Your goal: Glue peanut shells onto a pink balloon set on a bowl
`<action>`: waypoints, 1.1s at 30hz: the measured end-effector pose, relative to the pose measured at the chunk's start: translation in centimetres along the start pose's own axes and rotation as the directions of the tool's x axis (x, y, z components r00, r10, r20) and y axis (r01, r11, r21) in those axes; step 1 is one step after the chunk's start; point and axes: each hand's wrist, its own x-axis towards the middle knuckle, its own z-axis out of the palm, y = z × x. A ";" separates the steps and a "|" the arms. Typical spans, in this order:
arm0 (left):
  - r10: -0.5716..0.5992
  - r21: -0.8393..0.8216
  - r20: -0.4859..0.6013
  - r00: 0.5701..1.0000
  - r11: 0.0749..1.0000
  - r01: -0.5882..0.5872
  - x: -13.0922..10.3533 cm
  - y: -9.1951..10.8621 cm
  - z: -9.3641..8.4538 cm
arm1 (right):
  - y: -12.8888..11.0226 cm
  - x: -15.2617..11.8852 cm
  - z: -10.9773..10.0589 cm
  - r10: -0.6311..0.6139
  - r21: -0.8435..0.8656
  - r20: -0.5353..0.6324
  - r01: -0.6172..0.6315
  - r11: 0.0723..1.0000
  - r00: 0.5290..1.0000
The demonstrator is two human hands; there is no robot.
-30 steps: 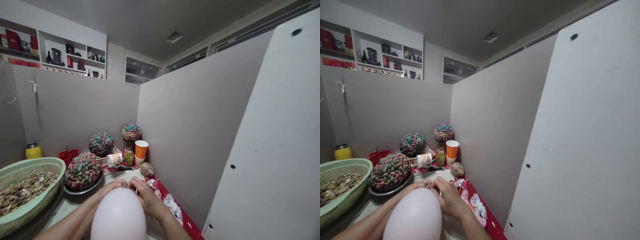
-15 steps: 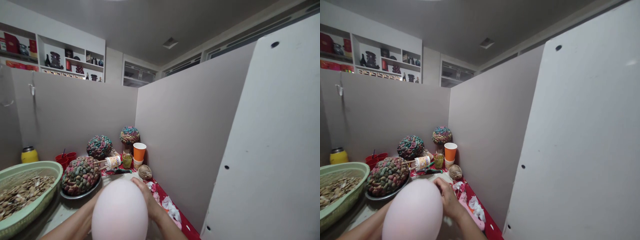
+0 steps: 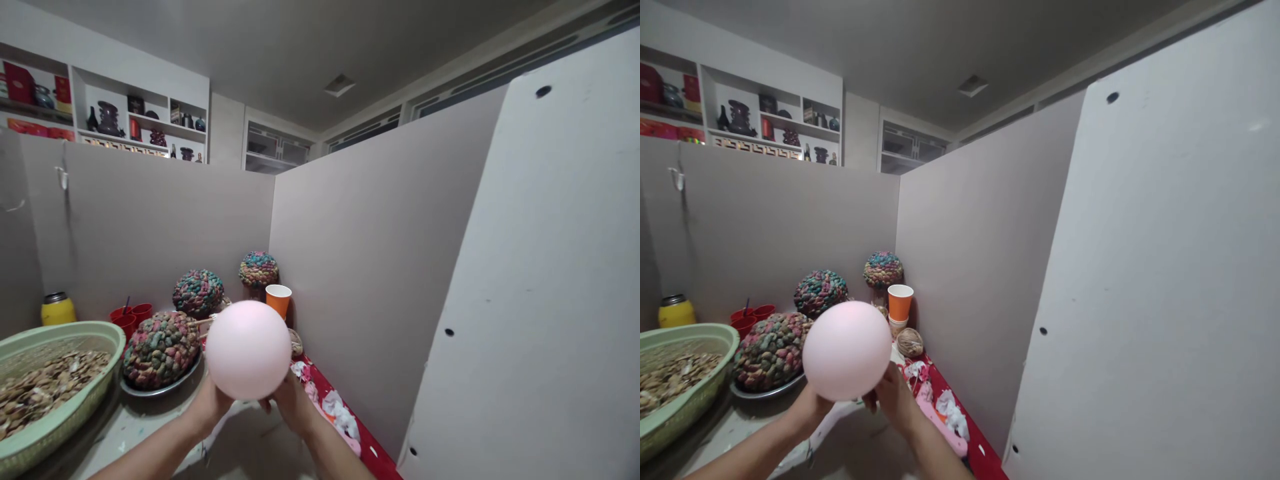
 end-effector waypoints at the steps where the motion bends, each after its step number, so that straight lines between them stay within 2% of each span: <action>1: 0.027 0.032 0.037 0.999 0.999 -0.028 -0.1 -0.2 0.0 | 0.2 0.0 0.0 0.005 0.019 0.011 -0.005 1.000 1.000; 3: 0.070 0.109 0.120 0.990 0.991 -0.083 -0.2 -0.6 -0.1 | 0.6 0.1 -0.1 0.012 0.044 0.028 -0.014 0.999 1.000; 5: 0.080 0.127 0.116 0.990 0.987 -0.095 -0.1 -0.9 -0.3 | 0.7 0.1 -0.1 0.020 0.080 0.041 -0.023 0.997 0.999; 10: 0.040 0.076 -0.066 0.997 0.996 -0.035 0.6 -2.0 -0.8 | 0.2 0.3 0.2 0.071 0.294 0.117 -0.103 0.950 0.991; 13: 0.018 -0.002 -0.160 0.987 1.000 -0.018 0.9 -2.3 -0.5 | -0.1 0.5 0.4 0.098 0.326 0.134 -0.137 0.935 0.986; 19: -0.009 -0.082 -0.200 0.980 0.997 -0.008 0.7 -1.6 0.6 | -0.3 0.6 0.6 0.134 0.301 0.108 -0.161 0.940 0.985; 25: -0.058 -0.150 -0.238 0.970 0.988 0.023 0.9 -1.7 0.3 | -0.1 0.7 0.4 0.146 0.230 0.087 -0.162 0.960 0.985; 33: -0.055 -0.211 -0.222 0.974 0.977 0.007 1.4 -2.0 -0.3 | -0.7 0.3 0.6 0.052 0.002 0.069 -0.052 0.999 0.996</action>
